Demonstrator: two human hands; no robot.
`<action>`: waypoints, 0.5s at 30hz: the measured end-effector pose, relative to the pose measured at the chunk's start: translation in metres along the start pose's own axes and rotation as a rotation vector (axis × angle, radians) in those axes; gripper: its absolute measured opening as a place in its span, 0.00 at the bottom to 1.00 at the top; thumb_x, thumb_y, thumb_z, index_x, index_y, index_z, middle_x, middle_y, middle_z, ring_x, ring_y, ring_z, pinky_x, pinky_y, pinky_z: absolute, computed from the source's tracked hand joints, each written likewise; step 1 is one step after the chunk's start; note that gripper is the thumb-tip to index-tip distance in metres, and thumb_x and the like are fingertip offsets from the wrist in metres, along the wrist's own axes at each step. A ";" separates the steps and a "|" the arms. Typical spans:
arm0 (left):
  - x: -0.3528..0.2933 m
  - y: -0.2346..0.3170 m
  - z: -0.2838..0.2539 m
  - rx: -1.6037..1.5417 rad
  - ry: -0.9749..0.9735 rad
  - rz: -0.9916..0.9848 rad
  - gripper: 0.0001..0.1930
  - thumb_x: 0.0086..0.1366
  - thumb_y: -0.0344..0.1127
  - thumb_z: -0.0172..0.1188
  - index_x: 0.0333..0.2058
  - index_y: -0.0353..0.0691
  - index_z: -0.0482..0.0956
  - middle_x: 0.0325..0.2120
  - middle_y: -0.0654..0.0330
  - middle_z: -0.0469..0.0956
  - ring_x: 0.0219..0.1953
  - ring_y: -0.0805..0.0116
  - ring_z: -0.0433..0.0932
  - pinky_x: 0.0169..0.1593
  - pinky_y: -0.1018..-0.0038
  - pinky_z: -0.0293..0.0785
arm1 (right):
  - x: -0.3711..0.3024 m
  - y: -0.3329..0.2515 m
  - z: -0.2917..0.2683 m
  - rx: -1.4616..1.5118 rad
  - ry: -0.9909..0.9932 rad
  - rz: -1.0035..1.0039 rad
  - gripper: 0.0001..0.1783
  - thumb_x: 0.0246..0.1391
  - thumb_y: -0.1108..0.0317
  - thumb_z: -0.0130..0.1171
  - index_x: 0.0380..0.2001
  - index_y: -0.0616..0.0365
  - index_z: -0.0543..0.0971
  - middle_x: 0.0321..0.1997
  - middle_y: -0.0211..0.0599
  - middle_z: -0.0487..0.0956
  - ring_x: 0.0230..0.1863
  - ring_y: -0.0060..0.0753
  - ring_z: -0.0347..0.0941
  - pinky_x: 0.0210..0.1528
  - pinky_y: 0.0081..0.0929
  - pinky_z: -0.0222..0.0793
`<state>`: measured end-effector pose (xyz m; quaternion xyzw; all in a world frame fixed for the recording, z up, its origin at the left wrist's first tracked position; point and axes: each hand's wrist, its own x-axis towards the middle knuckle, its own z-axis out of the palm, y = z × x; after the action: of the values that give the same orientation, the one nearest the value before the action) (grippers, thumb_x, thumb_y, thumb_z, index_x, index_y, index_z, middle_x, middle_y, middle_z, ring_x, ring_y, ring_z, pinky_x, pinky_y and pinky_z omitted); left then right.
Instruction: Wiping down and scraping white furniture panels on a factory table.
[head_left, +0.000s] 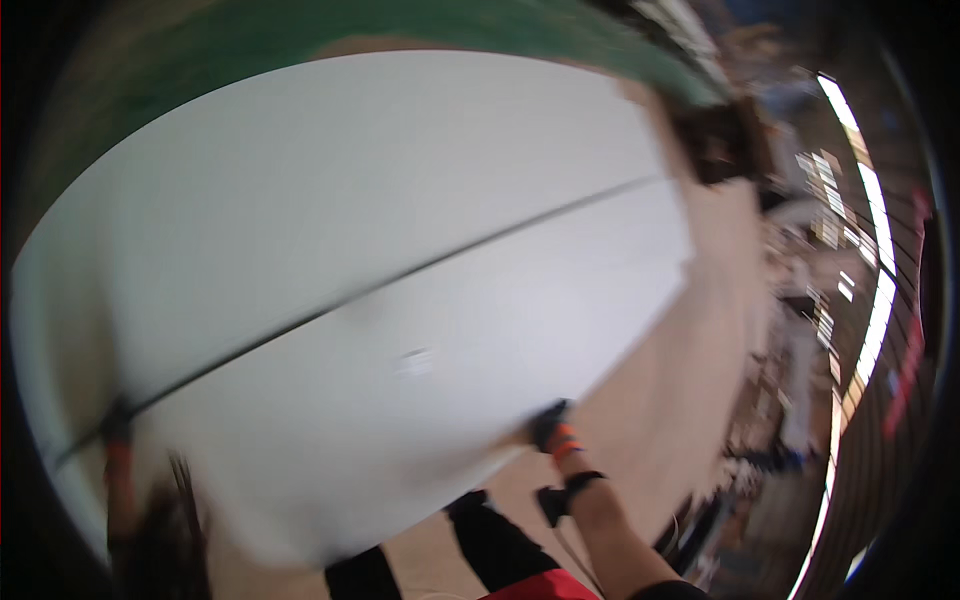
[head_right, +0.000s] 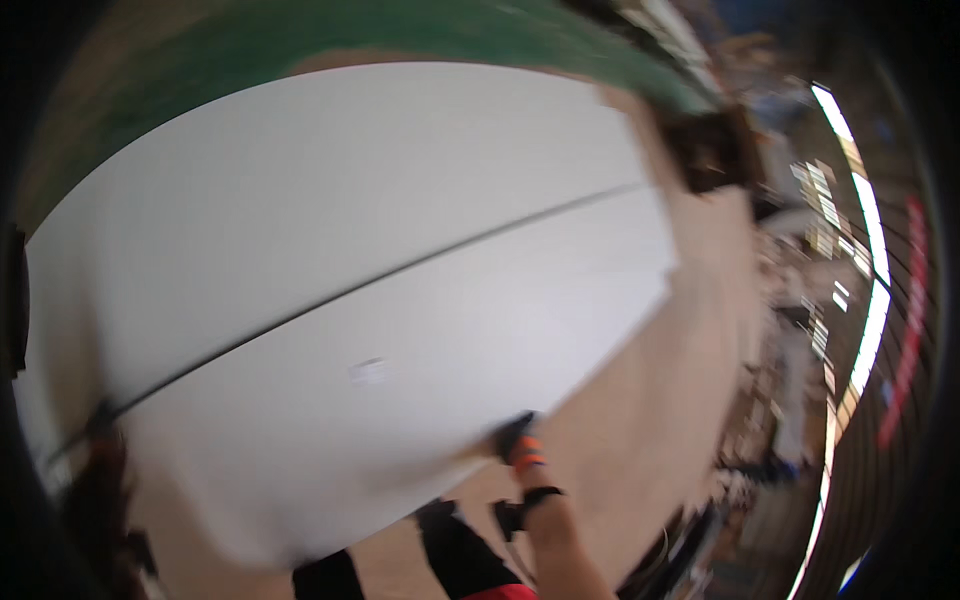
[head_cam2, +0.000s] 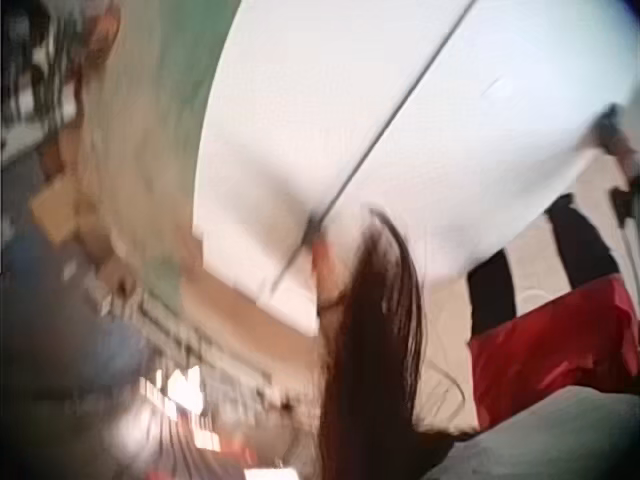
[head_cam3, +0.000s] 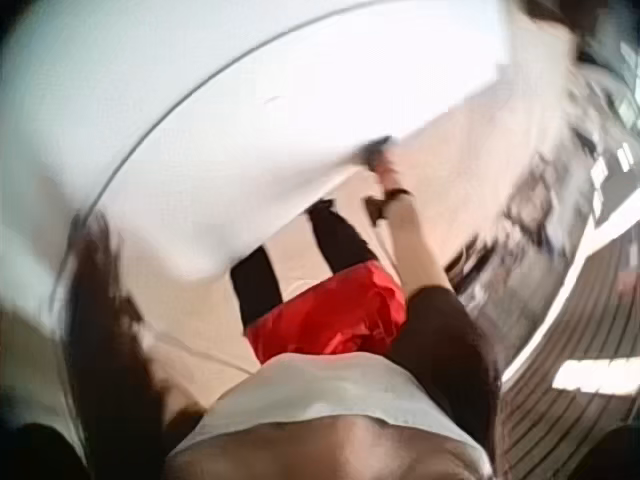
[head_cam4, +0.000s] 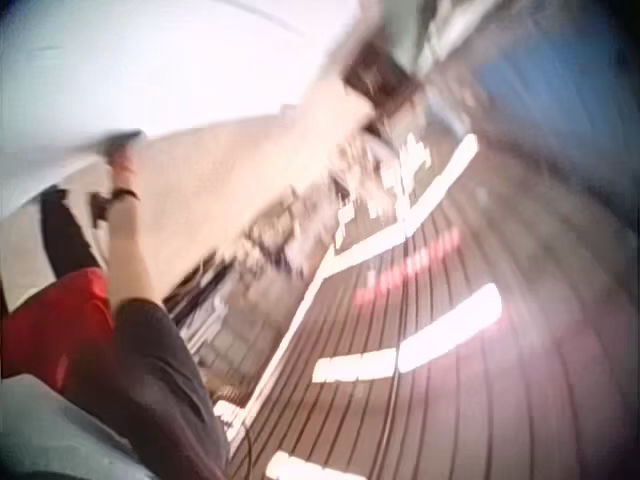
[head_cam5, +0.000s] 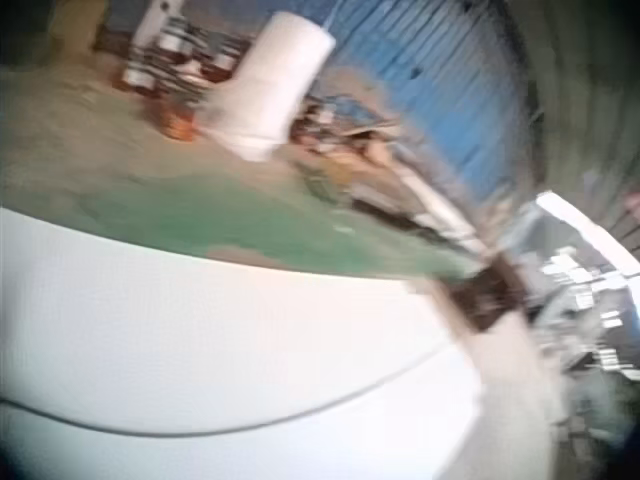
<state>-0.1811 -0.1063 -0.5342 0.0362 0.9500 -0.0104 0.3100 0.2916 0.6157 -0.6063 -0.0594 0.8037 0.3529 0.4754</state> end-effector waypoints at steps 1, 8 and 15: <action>0.011 -0.001 -0.010 0.038 0.013 -0.006 0.27 0.66 0.61 0.42 0.53 0.47 0.67 0.56 0.58 0.68 0.63 0.54 0.61 0.66 0.58 0.53 | -0.015 0.022 -0.005 -0.008 -0.091 0.082 0.21 0.61 0.53 0.46 0.33 0.55 0.84 0.38 0.43 0.82 0.38 0.55 0.74 0.48 0.76 0.61; -0.010 0.043 0.015 0.073 -0.047 0.164 0.32 0.65 0.63 0.45 0.59 0.49 0.58 0.61 0.57 0.59 0.65 0.50 0.55 0.66 0.54 0.52 | -0.048 0.063 0.008 0.500 -0.401 -0.016 0.29 0.61 0.45 0.42 0.51 0.56 0.76 0.52 0.37 0.78 0.53 0.46 0.72 0.51 0.59 0.65; -0.101 0.182 -0.118 0.096 0.014 0.658 0.39 0.63 0.64 0.49 0.65 0.51 0.48 0.66 0.55 0.51 0.68 0.46 0.49 0.67 0.50 0.51 | -0.030 0.010 0.085 2.672 -0.121 1.400 0.43 0.59 0.28 0.29 0.51 0.56 0.73 0.44 0.34 0.78 0.47 0.36 0.70 0.54 0.37 0.67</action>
<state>-0.1554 0.0740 -0.3784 0.3557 0.8880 0.0456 0.2880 0.3648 0.6693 -0.6021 0.8024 0.3696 -0.4659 -0.0496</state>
